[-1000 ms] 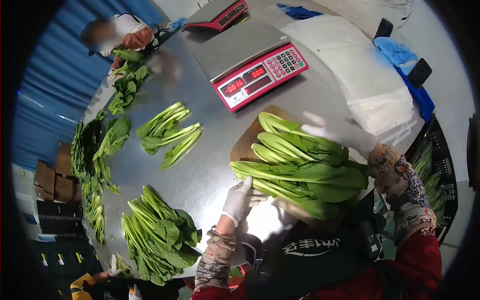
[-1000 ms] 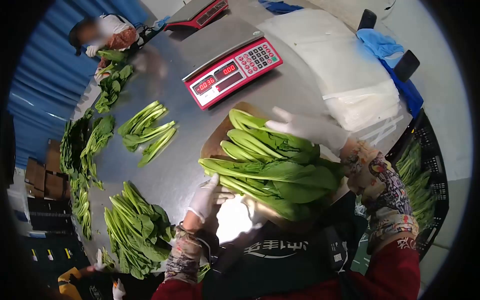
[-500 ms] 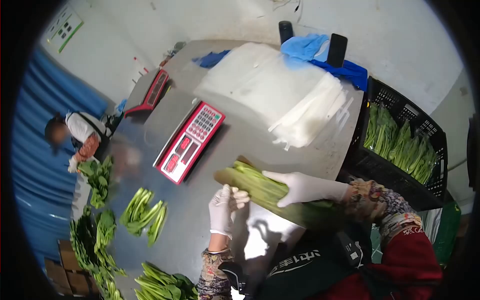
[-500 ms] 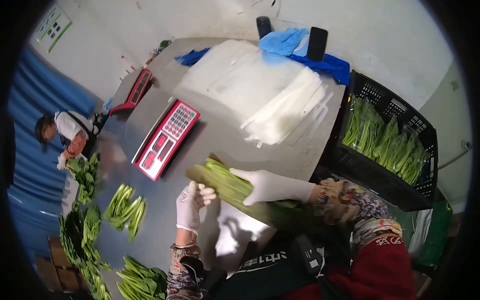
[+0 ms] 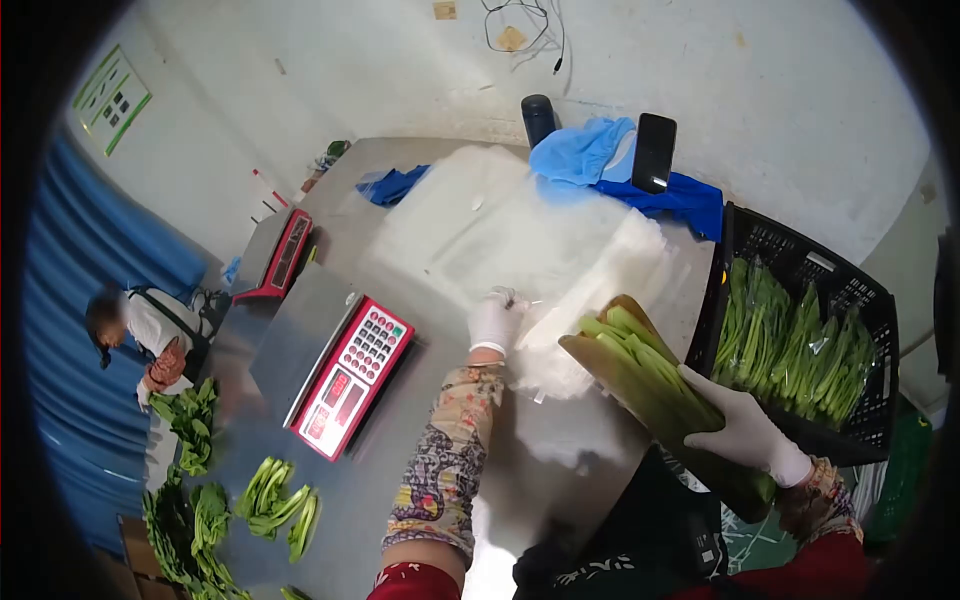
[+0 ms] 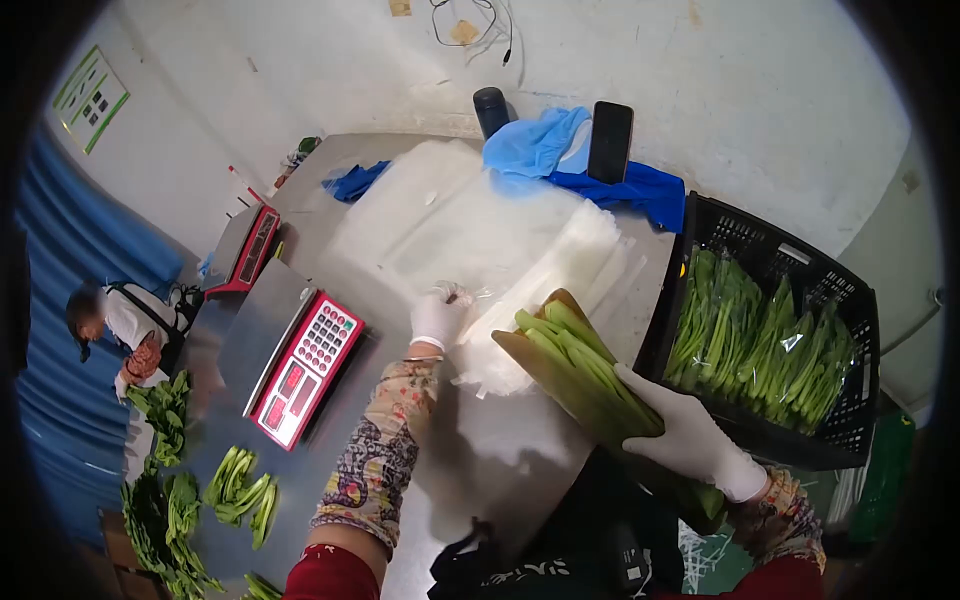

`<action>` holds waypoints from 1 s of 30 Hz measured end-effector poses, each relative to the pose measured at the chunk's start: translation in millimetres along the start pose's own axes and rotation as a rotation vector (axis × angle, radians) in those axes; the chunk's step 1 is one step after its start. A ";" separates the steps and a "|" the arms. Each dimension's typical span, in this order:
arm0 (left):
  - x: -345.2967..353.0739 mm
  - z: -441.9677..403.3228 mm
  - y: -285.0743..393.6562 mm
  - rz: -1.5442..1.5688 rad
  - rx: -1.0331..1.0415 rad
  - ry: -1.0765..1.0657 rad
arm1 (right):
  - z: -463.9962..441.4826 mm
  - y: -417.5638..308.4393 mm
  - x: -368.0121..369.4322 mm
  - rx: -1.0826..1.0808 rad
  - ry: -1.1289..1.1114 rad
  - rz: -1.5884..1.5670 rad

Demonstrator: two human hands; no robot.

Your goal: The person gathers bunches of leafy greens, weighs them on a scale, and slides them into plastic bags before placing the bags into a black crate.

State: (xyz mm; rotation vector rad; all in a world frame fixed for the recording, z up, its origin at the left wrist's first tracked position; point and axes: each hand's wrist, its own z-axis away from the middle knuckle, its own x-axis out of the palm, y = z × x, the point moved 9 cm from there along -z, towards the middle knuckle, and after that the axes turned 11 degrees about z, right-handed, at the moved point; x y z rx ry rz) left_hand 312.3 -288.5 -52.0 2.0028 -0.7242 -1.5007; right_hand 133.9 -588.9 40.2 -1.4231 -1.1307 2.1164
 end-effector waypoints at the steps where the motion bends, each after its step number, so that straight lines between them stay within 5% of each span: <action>1: 4.2 -8.3 -13.5 0.029 -0.048 -0.032 | -2.6 0.8 -2.8 0.016 0.007 -0.005; 4: -46.8 -22.7 -7.6 0.502 -0.096 0.152 | -8.6 1.7 -8.7 -0.006 0.019 -0.008; 7: -18.3 -22.7 -33.9 0.300 -0.158 -0.182 | -17.9 5.2 -5.9 -0.001 -0.006 -0.068; 10: -21.3 -13.1 -31.5 0.313 -0.158 -0.111 | -30.4 -0.2 -0.9 -0.046 0.011 -0.039; 15: -35.1 0.4 13.3 0.192 0.122 0.035 | -47.8 -11.4 8.0 -0.150 0.050 -0.028; 18: -50.8 13.3 40.7 0.375 0.132 0.076 | -62.8 -11.3 18.7 -0.137 0.036 -0.005; 21: -66.7 20.6 58.1 0.191 0.078 0.101 | -75.3 -20.8 25.4 -0.133 0.067 -0.037; 26: -61.9 96.0 162.0 -0.048 0.575 0.130 | -72.6 -31.1 40.3 -0.238 0.212 0.084; 30: -63.8 127.2 145.1 0.009 0.403 0.252 | -45.1 -35.9 57.9 -0.166 0.122 0.098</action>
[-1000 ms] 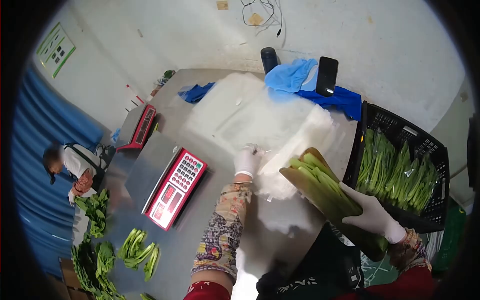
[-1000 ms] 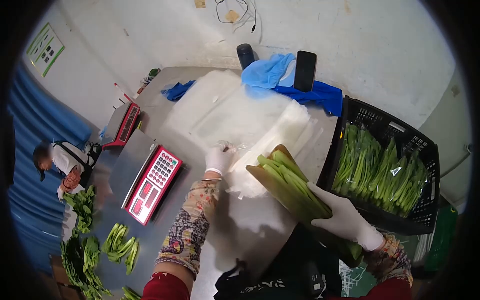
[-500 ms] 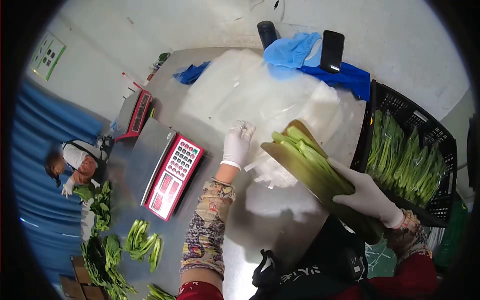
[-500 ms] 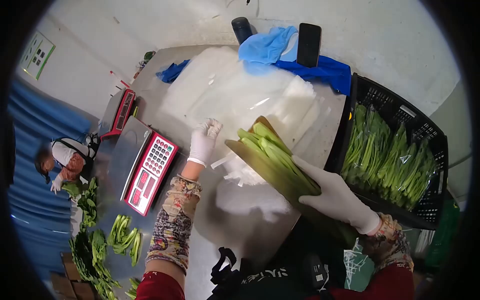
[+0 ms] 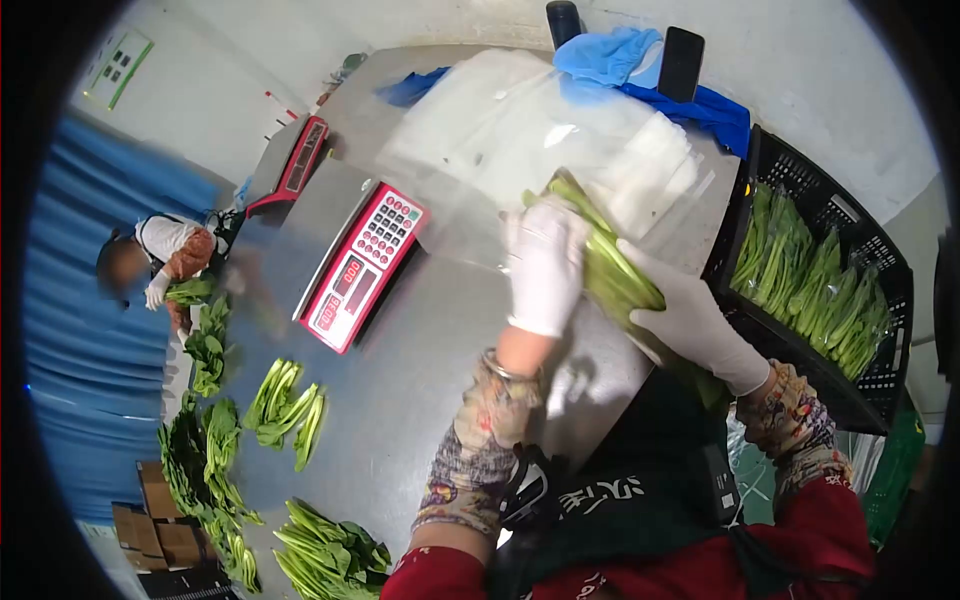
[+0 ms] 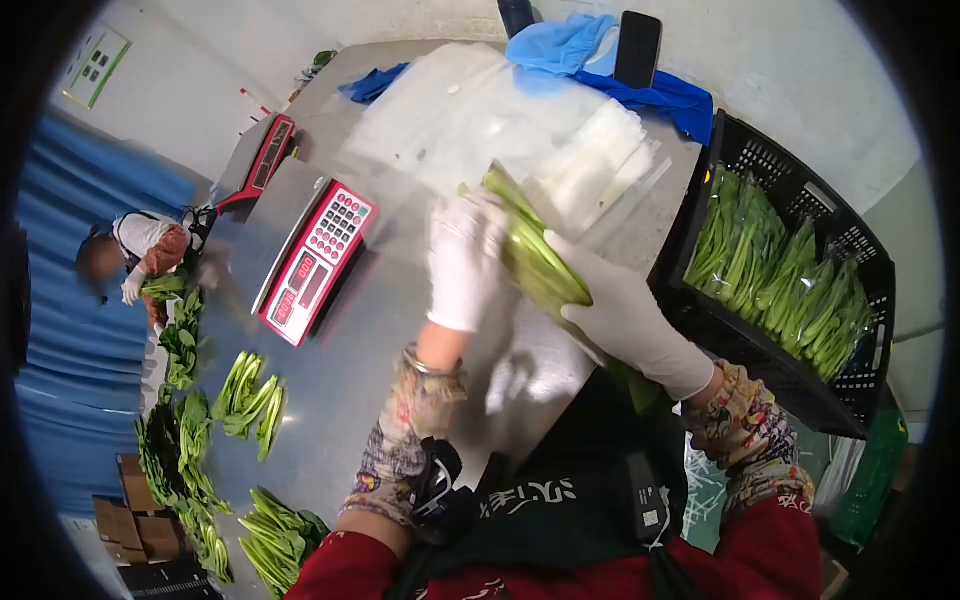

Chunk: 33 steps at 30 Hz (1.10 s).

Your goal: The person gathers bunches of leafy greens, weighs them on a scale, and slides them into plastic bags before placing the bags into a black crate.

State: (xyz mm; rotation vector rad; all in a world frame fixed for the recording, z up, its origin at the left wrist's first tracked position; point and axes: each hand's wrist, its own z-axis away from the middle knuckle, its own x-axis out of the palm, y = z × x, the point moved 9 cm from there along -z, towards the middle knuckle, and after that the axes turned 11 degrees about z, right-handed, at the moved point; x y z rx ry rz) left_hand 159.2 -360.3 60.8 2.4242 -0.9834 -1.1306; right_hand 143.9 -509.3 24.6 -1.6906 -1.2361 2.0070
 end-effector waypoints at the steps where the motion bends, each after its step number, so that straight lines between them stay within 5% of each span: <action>1: 12.6 17.5 23.2 0.229 0.070 -0.110 | 7.0 -0.3 2.6 -0.012 0.007 0.011; 5: -27.2 44.6 69.2 0.652 0.018 -0.226 | 35.6 -3.0 9.6 -0.001 -0.003 -0.025; 7: -89.1 79.2 30.9 0.364 -0.058 0.352 | 49.1 -6.9 11.5 -0.034 0.001 -0.065; 8: -93.6 109.5 -0.8 0.853 -0.397 0.669 | 55.0 -9.2 13.3 -0.049 -0.004 -0.083; 10: -95.9 145.3 -25.0 0.702 -0.584 0.798 | 60.0 -19.1 19.7 -0.135 0.003 -0.103; 12: -6.2 211.4 -56.5 1.473 -1.036 0.526 | 61.4 -27.8 32.6 -0.144 -0.059 -0.116; 15: 25.4 236.9 -18.2 1.386 -1.110 0.203 | 54.5 -34.8 66.7 0.035 -0.368 -0.123; 18: 15.4 254.0 -11.8 1.395 -1.260 0.269 | 36.2 -50.9 79.2 -0.294 -0.177 -0.045; 20: 21.7 264.7 -0.6 1.426 -1.201 0.008 | 24.9 -58.6 93.3 -0.278 -0.220 0.094; 24: -4.1 258.3 36.3 1.600 -1.201 0.156 | 26.0 -75.5 115.4 -0.382 -0.336 0.175; 28: -12.2 291.9 22.7 1.564 -1.245 0.046 | 55.8 -68.6 107.4 -0.519 -0.434 0.388; 33: 9.0 305.1 57.2 1.561 -1.102 -0.209 | 47.9 -101.2 139.9 -0.748 -0.189 0.409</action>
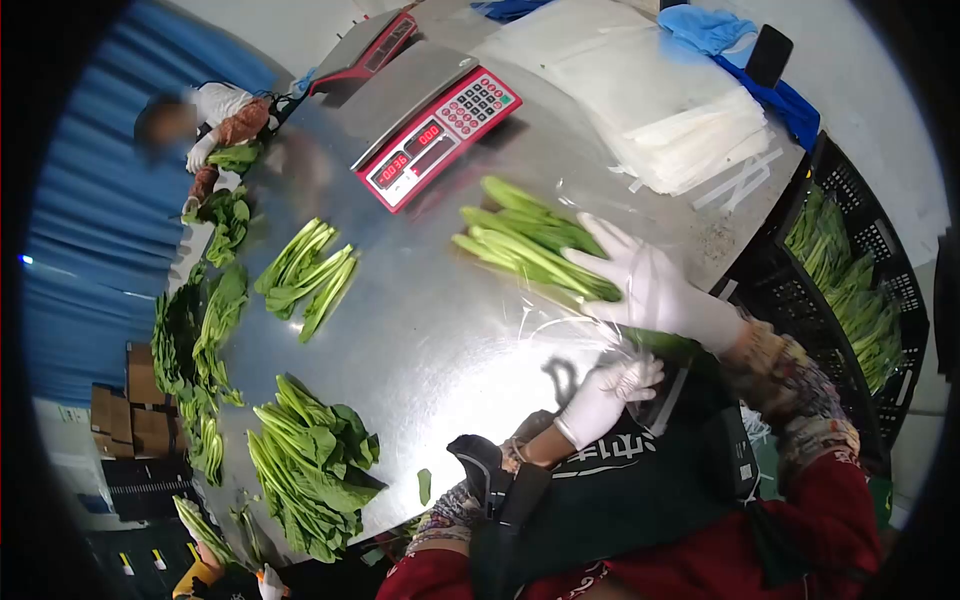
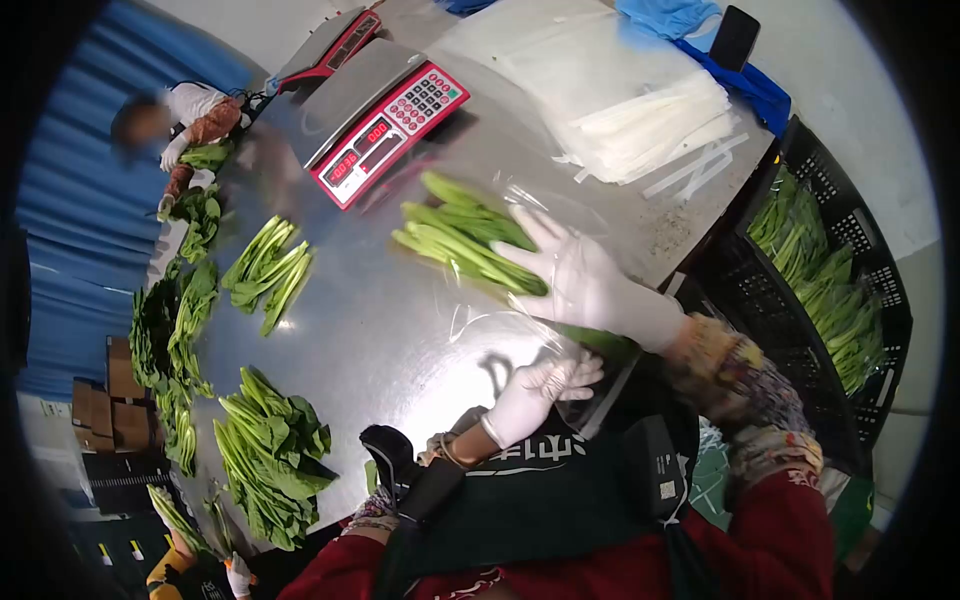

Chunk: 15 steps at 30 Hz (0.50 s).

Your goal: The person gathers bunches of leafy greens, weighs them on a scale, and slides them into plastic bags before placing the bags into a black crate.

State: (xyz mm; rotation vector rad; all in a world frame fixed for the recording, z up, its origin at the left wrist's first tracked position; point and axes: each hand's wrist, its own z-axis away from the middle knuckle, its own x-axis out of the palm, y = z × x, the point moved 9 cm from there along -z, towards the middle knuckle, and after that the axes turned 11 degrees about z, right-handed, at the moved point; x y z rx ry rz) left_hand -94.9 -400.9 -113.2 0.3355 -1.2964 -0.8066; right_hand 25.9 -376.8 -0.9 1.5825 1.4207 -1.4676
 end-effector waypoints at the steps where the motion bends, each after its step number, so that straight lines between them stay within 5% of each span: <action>1: 5.1 1.1 -0.8 -0.020 -0.012 -0.009 | -10.3 -3.2 8.0 -0.006 0.015 0.014; 9: 1.0 16.9 -3.8 -0.097 -0.034 -0.168 | -31.4 -52.5 37.9 -0.291 -0.093 0.181; 12: -4.0 15.6 15.6 -0.094 0.009 -0.050 | -68.5 -70.1 43.3 -0.358 -0.019 0.111; 15: 16.5 48.9 65.3 -0.560 -0.060 -0.134 | -67.2 -72.6 20.8 -0.380 0.131 0.042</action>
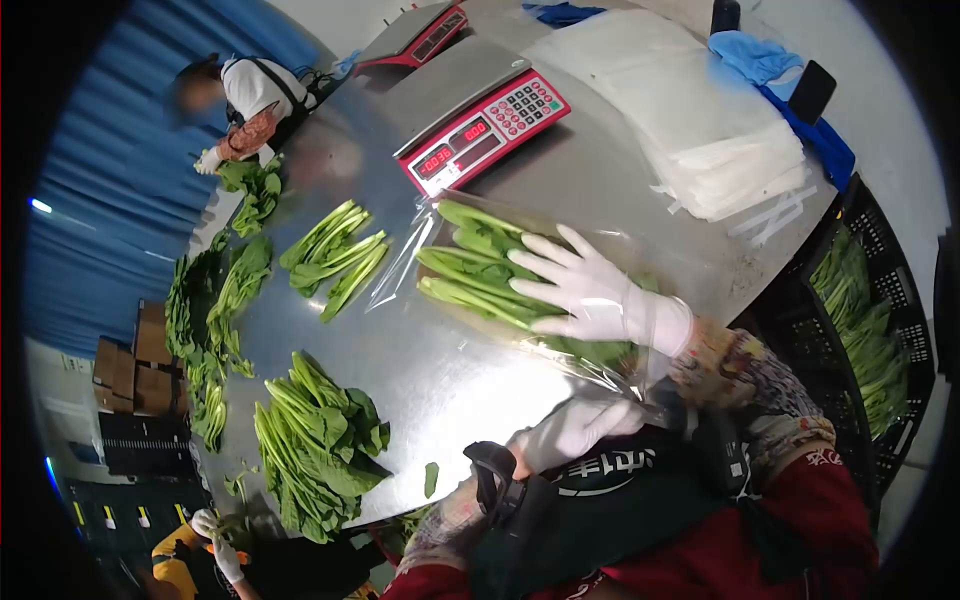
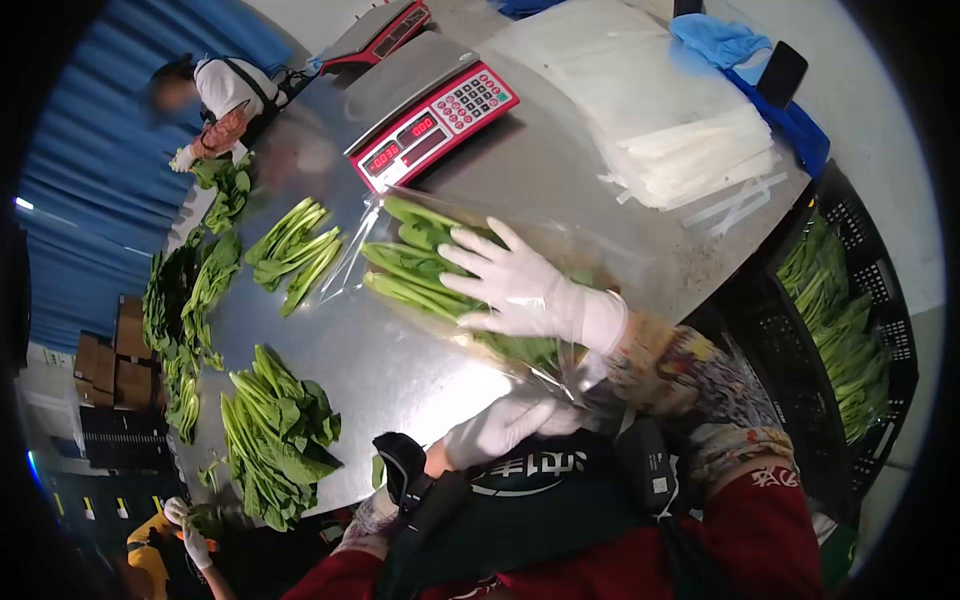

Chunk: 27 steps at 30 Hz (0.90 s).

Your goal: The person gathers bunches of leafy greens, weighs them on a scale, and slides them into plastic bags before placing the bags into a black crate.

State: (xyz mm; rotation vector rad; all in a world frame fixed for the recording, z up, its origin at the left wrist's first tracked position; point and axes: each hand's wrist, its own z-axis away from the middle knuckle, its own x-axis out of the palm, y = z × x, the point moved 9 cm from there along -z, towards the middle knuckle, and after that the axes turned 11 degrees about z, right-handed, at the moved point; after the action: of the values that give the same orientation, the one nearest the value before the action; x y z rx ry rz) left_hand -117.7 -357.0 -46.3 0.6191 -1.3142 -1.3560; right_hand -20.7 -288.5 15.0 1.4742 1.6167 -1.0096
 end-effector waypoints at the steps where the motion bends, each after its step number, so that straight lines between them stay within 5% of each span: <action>1: -12.4 18.5 3.1 -0.112 -0.195 0.121 | 13.6 1.3 -16.7 -0.003 0.041 -0.048; 2: -27.4 42.2 0.0 -0.222 -0.390 0.237 | 31.7 4.6 -27.2 0.012 0.038 -0.013; 4: -58.1 69.0 27.0 -0.640 0.056 0.474 | 78.6 23.0 -42.1 0.099 -0.004 -0.067; 6: -58.1 72.6 73.1 -1.289 0.221 0.641 | 122.8 40.2 -37.1 0.266 -0.138 -0.036; 10: -56.5 1.6 41.3 -1.710 0.340 0.422 | 139.7 59.5 -29.9 0.369 -0.265 -0.096; 14: -76.8 -8.0 98.0 -1.289 0.736 0.665 | 76.7 83.4 -79.9 0.580 -0.575 -0.097; 16: -82.4 28.5 163.9 -1.125 0.935 0.894 | 32.3 91.4 -133.7 0.479 -0.287 -0.151; 18: -99.9 82.5 186.3 -0.404 0.796 1.112 | -17.7 60.3 -208.9 0.332 -0.028 -0.104; 20: -84.0 118.4 200.4 -0.184 1.024 1.101 | -53.0 23.6 -257.4 0.105 0.149 -0.027; 23: -77.0 122.0 189.1 -0.181 0.935 0.993 | -82.6 -28.6 -274.3 -0.374 0.162 0.128; 27: -113.2 112.0 146.2 -0.104 0.636 0.965 | -99.2 -24.6 -252.9 -0.364 -0.035 -0.108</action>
State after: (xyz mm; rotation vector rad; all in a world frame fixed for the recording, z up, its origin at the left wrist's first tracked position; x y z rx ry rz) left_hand -139.6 -183.8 81.3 1.5521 -0.8658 -0.5085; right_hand -22.3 -310.6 286.9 1.1297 1.7610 -0.7439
